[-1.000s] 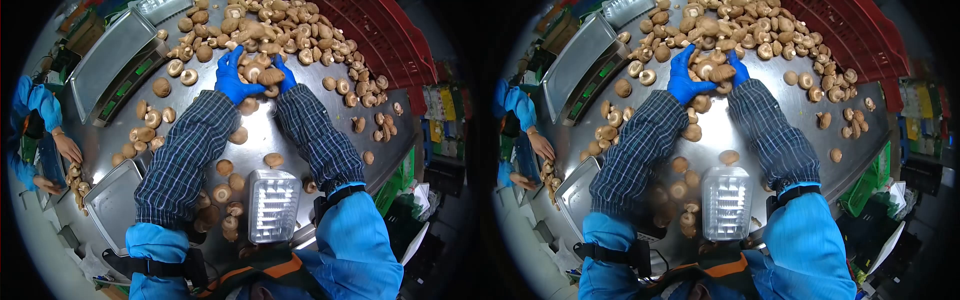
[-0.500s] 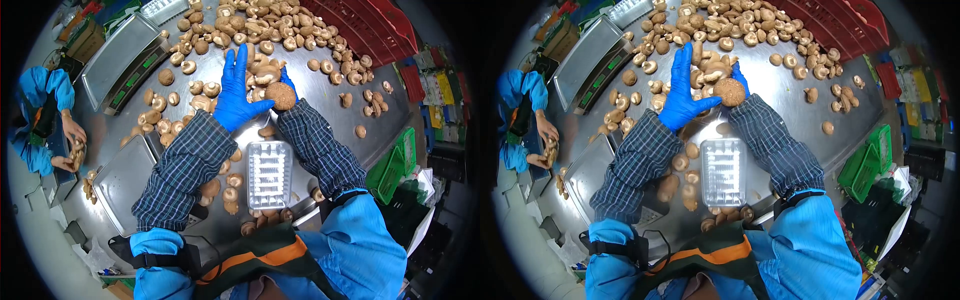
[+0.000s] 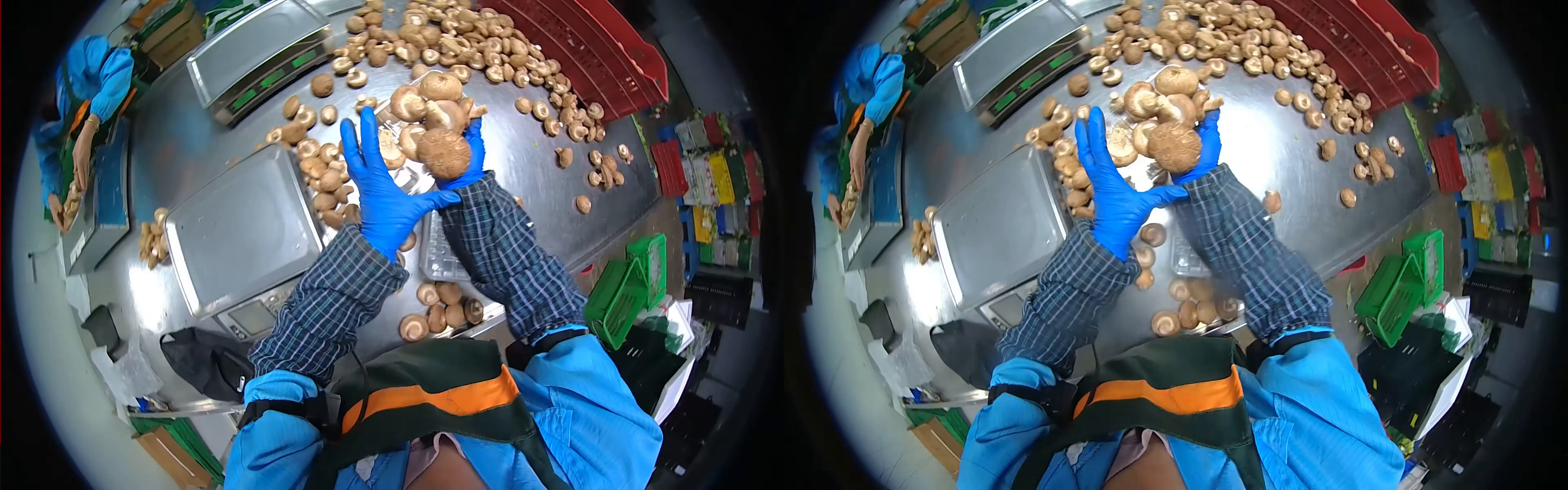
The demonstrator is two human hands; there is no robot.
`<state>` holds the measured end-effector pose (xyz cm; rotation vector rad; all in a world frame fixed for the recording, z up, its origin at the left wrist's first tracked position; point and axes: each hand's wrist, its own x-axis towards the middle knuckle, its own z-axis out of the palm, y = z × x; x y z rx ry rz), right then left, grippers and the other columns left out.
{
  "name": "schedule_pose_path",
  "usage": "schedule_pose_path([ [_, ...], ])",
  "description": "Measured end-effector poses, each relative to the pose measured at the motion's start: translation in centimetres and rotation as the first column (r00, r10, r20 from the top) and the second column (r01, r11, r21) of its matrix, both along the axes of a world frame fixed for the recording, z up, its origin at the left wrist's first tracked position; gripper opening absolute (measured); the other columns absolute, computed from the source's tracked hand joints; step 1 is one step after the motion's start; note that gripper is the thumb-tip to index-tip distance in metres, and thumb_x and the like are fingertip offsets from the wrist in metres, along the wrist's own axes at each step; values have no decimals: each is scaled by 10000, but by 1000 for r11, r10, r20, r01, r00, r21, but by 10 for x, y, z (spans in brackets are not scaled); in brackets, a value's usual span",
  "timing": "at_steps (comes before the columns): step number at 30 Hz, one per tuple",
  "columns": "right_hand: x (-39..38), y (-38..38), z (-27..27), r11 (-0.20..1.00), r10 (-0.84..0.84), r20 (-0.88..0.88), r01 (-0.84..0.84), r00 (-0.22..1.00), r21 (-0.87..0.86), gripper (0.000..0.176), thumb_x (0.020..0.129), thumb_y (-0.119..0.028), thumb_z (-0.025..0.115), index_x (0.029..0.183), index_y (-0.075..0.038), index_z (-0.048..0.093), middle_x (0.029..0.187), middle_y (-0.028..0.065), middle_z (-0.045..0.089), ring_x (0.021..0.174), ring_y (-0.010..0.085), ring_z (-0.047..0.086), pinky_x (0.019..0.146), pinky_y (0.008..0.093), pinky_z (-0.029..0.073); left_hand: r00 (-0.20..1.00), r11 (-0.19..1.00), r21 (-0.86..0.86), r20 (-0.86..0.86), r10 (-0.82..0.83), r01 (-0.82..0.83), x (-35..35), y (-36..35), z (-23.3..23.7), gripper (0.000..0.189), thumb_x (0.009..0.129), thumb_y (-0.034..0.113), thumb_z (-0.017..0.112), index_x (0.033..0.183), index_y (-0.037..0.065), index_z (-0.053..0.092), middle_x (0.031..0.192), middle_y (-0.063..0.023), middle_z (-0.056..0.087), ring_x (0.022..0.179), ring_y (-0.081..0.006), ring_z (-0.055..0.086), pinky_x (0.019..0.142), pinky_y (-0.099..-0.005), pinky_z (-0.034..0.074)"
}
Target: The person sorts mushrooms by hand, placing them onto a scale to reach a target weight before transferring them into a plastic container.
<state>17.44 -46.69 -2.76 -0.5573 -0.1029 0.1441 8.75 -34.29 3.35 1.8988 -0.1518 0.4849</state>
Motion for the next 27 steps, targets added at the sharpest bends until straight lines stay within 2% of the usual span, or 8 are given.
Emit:
schedule_pose_path([
  [2,-32,46,29,986,12,-238,28,971,162,658,888,-623,383,1279,-98,443,1206,185,510,1022,347,549,875,481,480,993,995,57,90,72,-77,-6,32,0,1331,403,425,907,1434,39,159,1440,-185,181,1332,-338,216,1113,-442,211],
  [5,-58,98,18,913,223,-270,-104,937,394,612,913,-562,397,1299,-88,420,1221,181,502,1064,345,540,904,492,471,996,998,7,67,58,-58,-22,91,-15,1292,435,398,908,1431,35,169,1415,-186,198,1324,-347,229,1110,-433,236],
  [9,-87,172,10,958,-230,-153,195,961,-212,346,931,-178,469,1270,-123,421,1163,120,532,1006,252,583,777,358,538,1000,1000,-7,-9,11,-11,-60,182,-24,1270,442,363,915,1427,36,184,1382,-165,242,1313,-322,249,1104,-419,258],
  [13,-118,205,23,820,-50,-302,-134,952,-557,358,863,-132,527,1212,-136,447,980,114,591,744,224,638,539,315,545,996,992,104,-57,-62,68,-88,271,-25,1241,455,336,912,1438,82,199,1408,-186,234,1341,-339,213,1108,-441,242],
  [17,-126,221,4,482,150,-461,-472,874,-738,365,828,-83,607,1169,-17,492,851,97,642,668,186,646,550,296,551,969,946,240,-167,-181,219,-85,336,-46,1250,448,377,903,1453,140,200,1448,-226,196,1366,-372,170,1109,-473,215],
  [22,-138,203,5,186,61,-211,-219,976,-958,432,809,-109,646,1210,-3,528,856,117,655,660,149,632,576,245,504,974,936,296,-178,-142,191,-79,361,-62,1326,407,455,895,1467,152,158,1459,-262,187,1363,-407,165,1104,-510,167],
  [24,-146,195,17,174,68,-30,-42,997,-984,384,819,-88,631,1196,-48,566,826,65,643,683,102,601,600,224,483,987,935,329,-126,-95,132,-83,368,-60,1331,413,462,893,1469,151,145,1457,-266,190,1357,-407,174,1105,-519,147],
  [27,-152,187,30,45,133,207,202,969,-978,347,829,-52,618,1173,-96,603,796,0,605,644,51,537,592,202,463,995,926,376,-104,0,39,-97,386,-54,1170,517,418,866,1448,106,229,1469,-154,262,1372,-348,203,1123,-440,193],
])
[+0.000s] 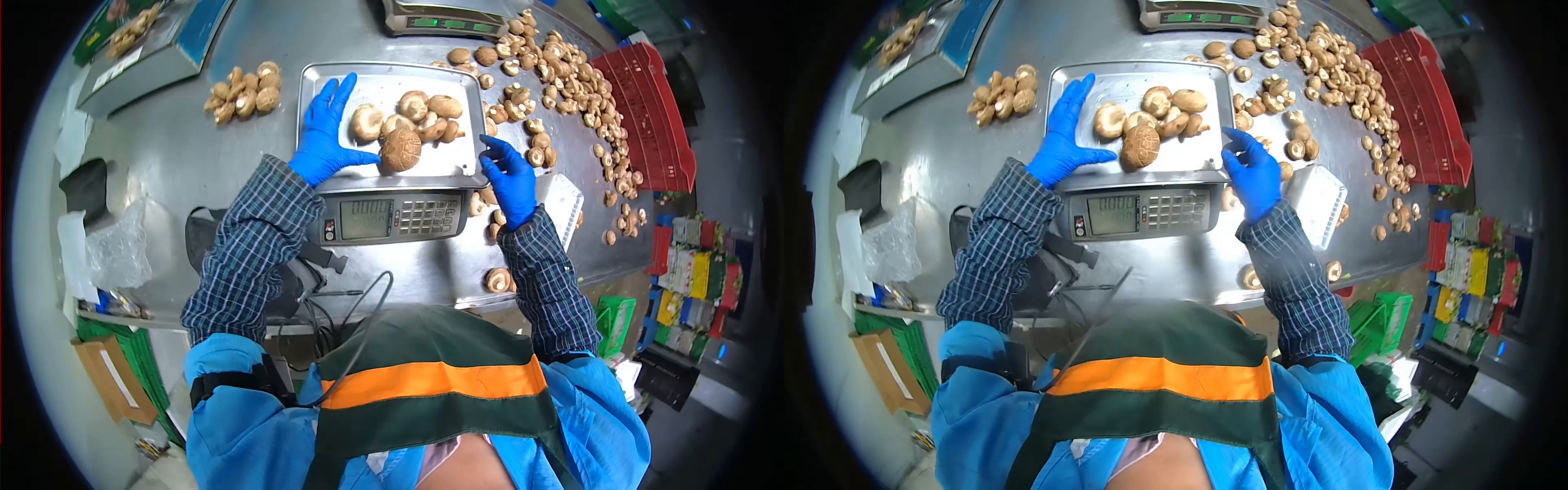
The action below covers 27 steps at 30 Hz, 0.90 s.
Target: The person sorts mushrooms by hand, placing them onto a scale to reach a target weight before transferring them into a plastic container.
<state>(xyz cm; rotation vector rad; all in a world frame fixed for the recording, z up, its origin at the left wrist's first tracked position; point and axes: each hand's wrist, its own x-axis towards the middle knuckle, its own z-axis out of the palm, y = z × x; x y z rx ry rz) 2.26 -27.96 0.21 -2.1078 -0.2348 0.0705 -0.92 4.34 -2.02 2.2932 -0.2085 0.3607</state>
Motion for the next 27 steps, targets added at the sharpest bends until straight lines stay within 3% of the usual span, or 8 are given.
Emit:
schedule_pose_path([
  [4,-11,16,18,987,136,103,-143,985,68,414,800,-31,638,1195,-149,591,940,9,599,741,60,547,632,211,475,989,991,-11,49,137,-137,-26,16,3,941,620,296,832,1407,135,340,1412,-143,355,1321,-309,313,1101,-410,258],
  [6,-16,28,29,956,285,288,-249,914,-158,440,778,-30,648,1196,-153,582,994,40,596,788,122,579,683,246,496,989,987,-69,-1,147,-147,-34,20,1,879,646,272,816,1390,133,368,1401,-143,367,1309,-303,334,1090,-407,278],
  [8,-23,39,33,921,371,333,-299,867,-249,471,747,-45,666,1195,-160,574,1055,84,590,935,245,591,794,327,500,986,979,-121,-52,157,-162,-40,21,3,817,671,248,800,1372,131,397,1390,-143,379,1296,-296,356,1080,-404,298],
  [11,-31,54,32,852,507,387,-379,770,-362,534,736,-90,673,1243,-178,531,1143,97,550,1007,291,546,841,372,481,993,982,-150,-41,110,-115,-40,15,13,737,674,256,781,1325,130,460,1316,-149,465,1212,-321,439,1038,-404,352],
  [18,-26,79,0,793,498,478,-158,724,-588,532,671,-101,684,1181,-162,546,1091,84,566,983,317,539,783,418,481,997,987,-148,-55,60,-67,-14,-4,2,728,688,254,757,1331,116,446,1337,-154,456,1222,-330,434,1038,-412,353],
  [22,-9,79,-21,788,511,485,-160,710,-595,524,648,-88,676,1154,-138,547,1044,100,578,921,339,545,777,441,471,994,997,73,110,-3,-5,9,-20,-35,772,676,259,759,1351,118,413,1342,-202,434,1228,-370,418,1036,-440,346],
  [24,-9,85,0,912,408,592,-277,695,-304,526,623,-82,684,1129,-94,543,1027,115,577,926,355,541,798,455,460,991,996,89,130,11,-23,7,-25,-28,657,691,158,721,1298,111,473,1243,-192,493,1142,-366,473,956,-444,411],
  [27,6,112,45,917,398,538,-307,743,-254,576,652,-132,694,1188,-56,496,1102,165,558,1013,371,520,868,448,438,990,992,122,138,15,-32,-7,-38,-5,632,666,97,708,1253,50,479,1138,-186,533,1047,-353,519,921,-418,426],
])
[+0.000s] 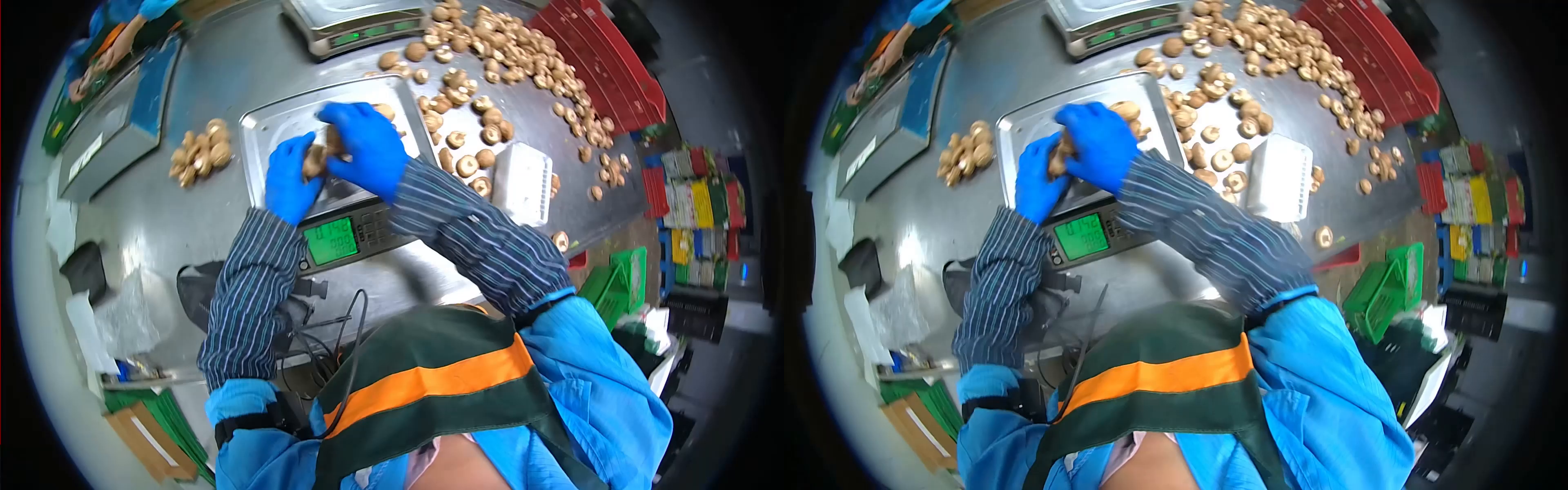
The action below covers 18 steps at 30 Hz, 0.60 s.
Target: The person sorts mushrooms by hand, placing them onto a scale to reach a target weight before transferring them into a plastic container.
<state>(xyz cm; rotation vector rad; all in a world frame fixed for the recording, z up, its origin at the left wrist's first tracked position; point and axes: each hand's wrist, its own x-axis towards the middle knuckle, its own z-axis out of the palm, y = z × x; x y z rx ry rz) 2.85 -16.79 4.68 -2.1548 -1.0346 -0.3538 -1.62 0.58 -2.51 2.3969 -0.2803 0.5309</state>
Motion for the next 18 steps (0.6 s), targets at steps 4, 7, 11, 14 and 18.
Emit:
schedule_pose_path([
  [4,46,41,-24,894,31,-197,-116,980,-434,406,739,-200,598,1119,-61,571,1119,162,574,987,362,577,821,443,477,992,994,-49,-87,91,-96,-14,-9,0,699,619,73,720,1258,1,445,1172,-193,511,1090,-363,488,937,-420,410],
  [7,42,53,-50,834,37,-177,-128,984,-536,427,763,-280,584,1148,-97,563,1111,127,582,1060,312,554,947,465,397,982,969,-197,-142,123,-150,-23,-18,3,777,616,72,725,1315,8,392,1217,-193,484,1131,-349,470,954,-415,401],
  [11,39,50,-50,886,40,-133,-96,990,-453,494,777,-280,570,1237,-110,507,1141,125,565,1094,300,532,999,500,338,988,917,-381,-133,74,-120,-22,-34,10,985,612,45,767,1431,25,219,1378,-193,363,1267,-313,380,1047,-379,332],
  [14,45,21,-37,994,96,-125,-102,987,-36,547,784,-223,568,1308,-111,462,1203,147,543,1131,297,517,1014,473,346,991,954,-300,-132,-16,-25,-13,-25,2,1083,578,52,811,1451,33,171,1414,-190,327,1282,-314,363,1063,-374,311],
  [18,107,-58,-58,939,-154,-222,212,963,271,437,761,-91,619,1195,-111,570,1160,126,572,1086,275,544,931,356,444,984,997,-71,-180,-6,-7,3,-16,12,1121,534,72,842,1446,52,190,1433,-173,308,1292,-336,332,1080,-388,295],
])
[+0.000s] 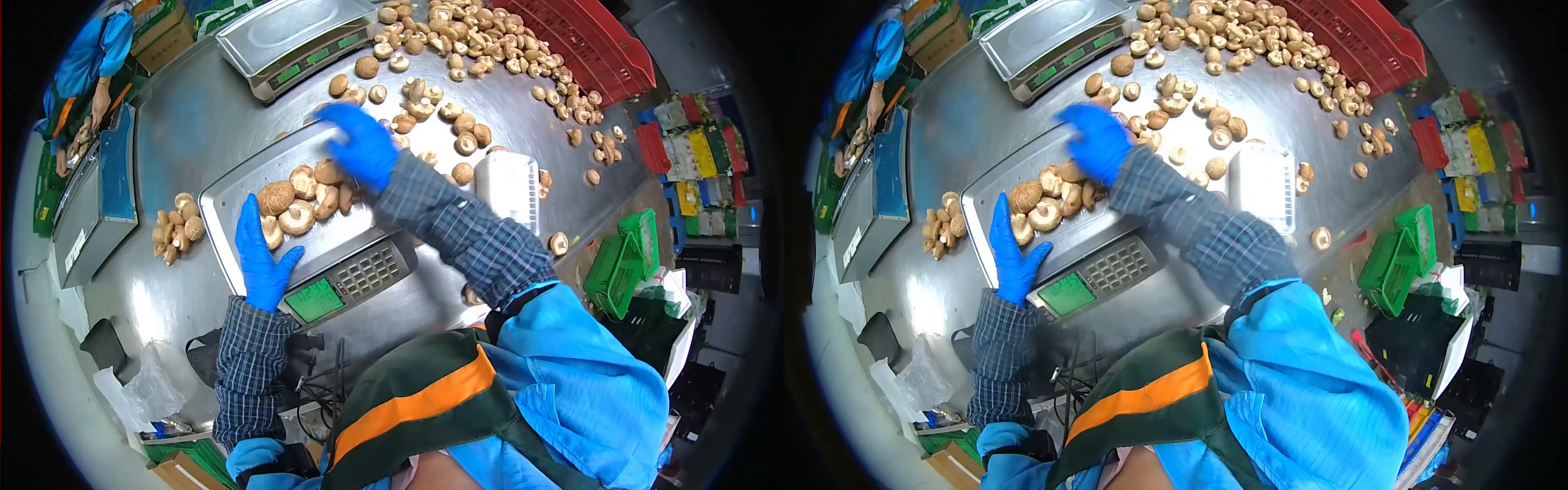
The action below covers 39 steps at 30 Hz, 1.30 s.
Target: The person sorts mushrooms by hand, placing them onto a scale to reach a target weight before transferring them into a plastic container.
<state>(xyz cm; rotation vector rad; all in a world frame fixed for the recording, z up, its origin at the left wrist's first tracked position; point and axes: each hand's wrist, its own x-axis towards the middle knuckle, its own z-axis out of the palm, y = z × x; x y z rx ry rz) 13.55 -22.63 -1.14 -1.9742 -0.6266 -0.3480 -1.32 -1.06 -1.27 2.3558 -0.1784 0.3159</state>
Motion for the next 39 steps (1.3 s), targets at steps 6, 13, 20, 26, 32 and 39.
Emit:
schedule_pose_path([
  [6,135,-135,-74,782,-263,251,358,932,-511,692,722,-195,670,1359,-160,402,1339,266,401,1231,435,382,1035,462,340,1000,996,90,-5,13,-13,11,5,18,1050,566,128,824,1436,58,241,1439,-182,298,1328,-345,278,1094,-418,253],
  [13,145,-160,-89,693,-367,-177,142,913,-707,546,741,-277,713,1247,-151,547,1178,220,543,1026,343,582,905,395,473,995,992,86,-9,95,-93,7,12,28,940,615,140,791,1421,99,309,1450,-193,273,1331,-346,273,1088,-437,249],
  [20,27,-53,10,966,231,-132,-212,964,145,475,803,-130,688,1251,-113,530,1140,62,542,1065,183,548,933,304,445,990,990,0,-23,142,-142,-3,16,26,845,665,121,766,1398,89,348,1436,-132,332,1342,-299,285,1103,-410,239],
  [26,-48,13,24,712,324,137,-146,936,-687,640,829,-371,611,1398,-233,352,1375,139,418,1275,357,379,1043,537,269,990,990,29,19,139,-140,-14,19,35,823,671,143,760,1392,100,365,1424,-130,348,1336,-293,294,1102,-407,240],
  [32,-38,-10,47,860,340,48,-289,939,-421,729,790,-408,655,1416,-215,336,1377,133,426,1285,337,382,1044,459,309,978,981,9,79,191,-192,-37,40,34,793,672,153,768,1374,111,401,1414,-127,358,1330,-294,302,1098,-410,249],
  [39,-52,-82,58,957,243,-180,-266,953,-117,563,831,-166,667,1335,-58,441,1333,104,484,1266,214,413,1055,335,308,968,976,-6,129,216,-217,-66,61,30,749,721,186,763,1377,147,403,1408,-120,363,1320,-279,321,1074,-409,293],
])
